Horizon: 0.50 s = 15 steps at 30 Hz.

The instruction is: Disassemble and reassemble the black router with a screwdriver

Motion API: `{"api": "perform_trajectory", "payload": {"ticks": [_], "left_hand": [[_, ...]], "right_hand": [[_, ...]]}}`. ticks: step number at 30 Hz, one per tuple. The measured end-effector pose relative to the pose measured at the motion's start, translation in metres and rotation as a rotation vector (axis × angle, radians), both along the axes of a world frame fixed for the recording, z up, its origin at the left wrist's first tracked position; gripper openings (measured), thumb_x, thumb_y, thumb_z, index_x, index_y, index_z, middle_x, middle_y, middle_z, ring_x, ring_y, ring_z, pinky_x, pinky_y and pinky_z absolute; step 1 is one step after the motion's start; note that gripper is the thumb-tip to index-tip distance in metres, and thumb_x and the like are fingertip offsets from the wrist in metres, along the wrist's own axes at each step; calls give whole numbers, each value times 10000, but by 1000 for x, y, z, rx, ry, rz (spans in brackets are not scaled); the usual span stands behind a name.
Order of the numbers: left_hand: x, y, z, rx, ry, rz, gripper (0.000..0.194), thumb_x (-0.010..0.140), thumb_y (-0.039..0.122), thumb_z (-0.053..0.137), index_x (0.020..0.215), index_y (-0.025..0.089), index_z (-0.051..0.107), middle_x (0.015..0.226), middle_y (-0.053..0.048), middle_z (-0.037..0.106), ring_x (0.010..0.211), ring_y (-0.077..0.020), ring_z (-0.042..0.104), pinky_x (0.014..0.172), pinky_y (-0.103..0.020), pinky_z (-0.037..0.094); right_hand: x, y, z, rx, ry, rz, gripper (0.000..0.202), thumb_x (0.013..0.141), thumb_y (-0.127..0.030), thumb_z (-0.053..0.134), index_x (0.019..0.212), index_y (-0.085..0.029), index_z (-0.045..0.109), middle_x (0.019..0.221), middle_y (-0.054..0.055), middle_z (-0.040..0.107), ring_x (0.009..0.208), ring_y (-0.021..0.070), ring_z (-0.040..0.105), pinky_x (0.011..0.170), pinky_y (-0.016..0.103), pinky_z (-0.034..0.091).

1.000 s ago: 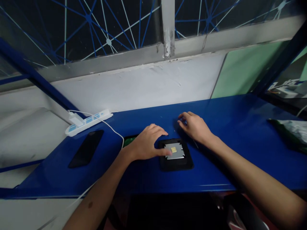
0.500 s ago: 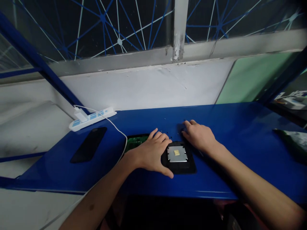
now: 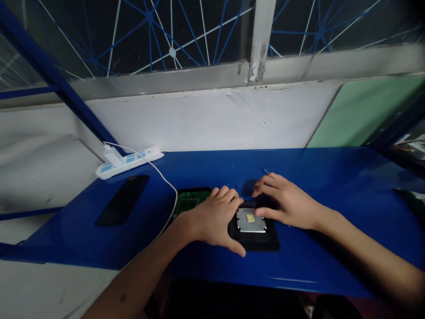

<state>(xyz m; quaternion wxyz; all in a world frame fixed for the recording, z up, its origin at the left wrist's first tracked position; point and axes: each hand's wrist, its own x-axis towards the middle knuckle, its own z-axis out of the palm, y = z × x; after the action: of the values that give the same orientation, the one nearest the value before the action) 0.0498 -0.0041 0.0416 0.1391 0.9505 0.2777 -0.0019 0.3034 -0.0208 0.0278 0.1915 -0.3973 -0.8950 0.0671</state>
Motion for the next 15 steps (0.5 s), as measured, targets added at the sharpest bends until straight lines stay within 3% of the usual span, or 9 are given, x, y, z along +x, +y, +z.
{"api": "perform_trajectory", "payload": {"ticks": [6,15], "left_hand": [[0,2,-3,10,-9,-9,896,594,802,723,1210,176,541,1145,-99,525,1060,-323,477,983,-468,363],[1,3,0,2,-17,1,869,565,807,738,1144,182,563,1112,-95,532,1034,-324,477,950,-459,373]], "right_hand": [[-8,-8,1,-96,-78,28,705,713,-766,654,1085,-168,682,1167,141,614,1068,324,568,948,533,450],[-11,-16,7,-135,-71,58,520,732,-548,759,1074,-164,683,1233,139,594,1140,325,528,993,522,444]]}}
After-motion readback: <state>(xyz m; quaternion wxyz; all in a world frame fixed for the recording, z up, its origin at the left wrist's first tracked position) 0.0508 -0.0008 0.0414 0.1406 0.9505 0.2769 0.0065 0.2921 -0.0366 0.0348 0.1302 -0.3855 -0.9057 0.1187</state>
